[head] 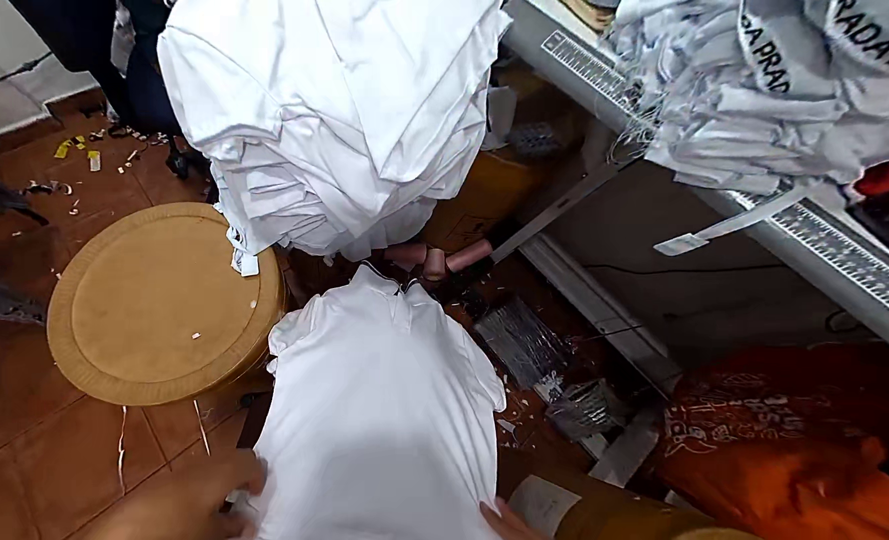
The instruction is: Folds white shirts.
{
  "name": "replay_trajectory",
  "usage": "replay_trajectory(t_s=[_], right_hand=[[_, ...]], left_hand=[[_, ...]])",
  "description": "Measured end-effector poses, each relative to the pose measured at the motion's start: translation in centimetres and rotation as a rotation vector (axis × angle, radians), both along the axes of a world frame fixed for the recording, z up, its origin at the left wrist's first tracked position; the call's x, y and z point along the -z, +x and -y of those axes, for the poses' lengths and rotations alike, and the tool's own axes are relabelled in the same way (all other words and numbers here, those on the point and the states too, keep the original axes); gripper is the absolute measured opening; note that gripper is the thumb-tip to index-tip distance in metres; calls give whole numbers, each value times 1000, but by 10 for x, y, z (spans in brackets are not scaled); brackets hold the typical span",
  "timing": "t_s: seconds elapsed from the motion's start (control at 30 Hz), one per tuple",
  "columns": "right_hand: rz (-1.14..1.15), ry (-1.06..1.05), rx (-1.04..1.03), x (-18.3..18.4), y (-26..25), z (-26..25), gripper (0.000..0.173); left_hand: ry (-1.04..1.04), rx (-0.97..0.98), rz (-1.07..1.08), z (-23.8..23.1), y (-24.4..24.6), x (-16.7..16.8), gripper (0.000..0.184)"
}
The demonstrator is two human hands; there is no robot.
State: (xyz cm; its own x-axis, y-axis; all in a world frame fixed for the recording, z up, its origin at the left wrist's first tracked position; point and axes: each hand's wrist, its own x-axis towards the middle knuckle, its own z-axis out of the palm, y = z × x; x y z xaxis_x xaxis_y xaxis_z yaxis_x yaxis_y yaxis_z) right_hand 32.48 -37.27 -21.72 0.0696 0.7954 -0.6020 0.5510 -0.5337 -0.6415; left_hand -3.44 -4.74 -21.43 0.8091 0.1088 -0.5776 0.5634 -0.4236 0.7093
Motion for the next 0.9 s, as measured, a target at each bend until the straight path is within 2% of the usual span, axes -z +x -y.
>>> replay_trajectory(t_s=[0.07, 0.1, 0.13, 0.2, 0.23, 0.3, 0.37, 0.4, 0.43, 0.5, 0.57, 0.7, 0.8, 0.87, 0.9], right_hand=[[178, 135, 76, -5, 16, -29, 59], [279, 248, 88, -2, 19, -54, 52], [330, 368, 86, 9, 17, -82, 51], [211, 477, 96, 51, 12, -140, 58], [157, 448, 158, 79, 14, -160, 59], [65, 343, 505, 133, 31, -181, 57], [54, 140, 858, 168, 53, -184, 60], [42, 28, 950, 177, 62, -181, 64], [7, -48, 1000, 180, 69, -177, 66], [38, -53, 1084, 182, 79, -169, 54], [206, 78, 1114, 185, 88, -159, 36], [666, 103, 994, 173, 114, -143, 39], [800, 226, 997, 164, 128, -141, 39], [750, 404, 1112, 157, 129, -146, 34], [651, 483, 1197, 156, 130, -149, 31]], left_hand=[[100, -206, 53, -26, 30, -5, 21], [158, -357, 150, -33, 52, 5, 23], [160, -484, 252, -39, 77, 23, 30], [74, -578, 375, -50, 125, 76, 48], [58, -616, 372, -54, 141, 109, 54], [27, -754, 265, -66, 149, 167, 57], [-24, -932, 77, -76, 142, 199, 58], [-57, -1017, -19, -78, 138, 205, 58], [-78, -1107, -101, -81, 137, 204, 58], [-78, -1213, -209, -88, 140, 194, 57], [-15, -1179, -233, -91, 141, 198, 50], [20, -996, -414, -97, 143, 202, 45], [-48, -974, -260, -105, 151, 167, 46], [60, -965, -40, -110, 163, 140, 48], [161, -962, 81, -113, 171, 133, 48]])
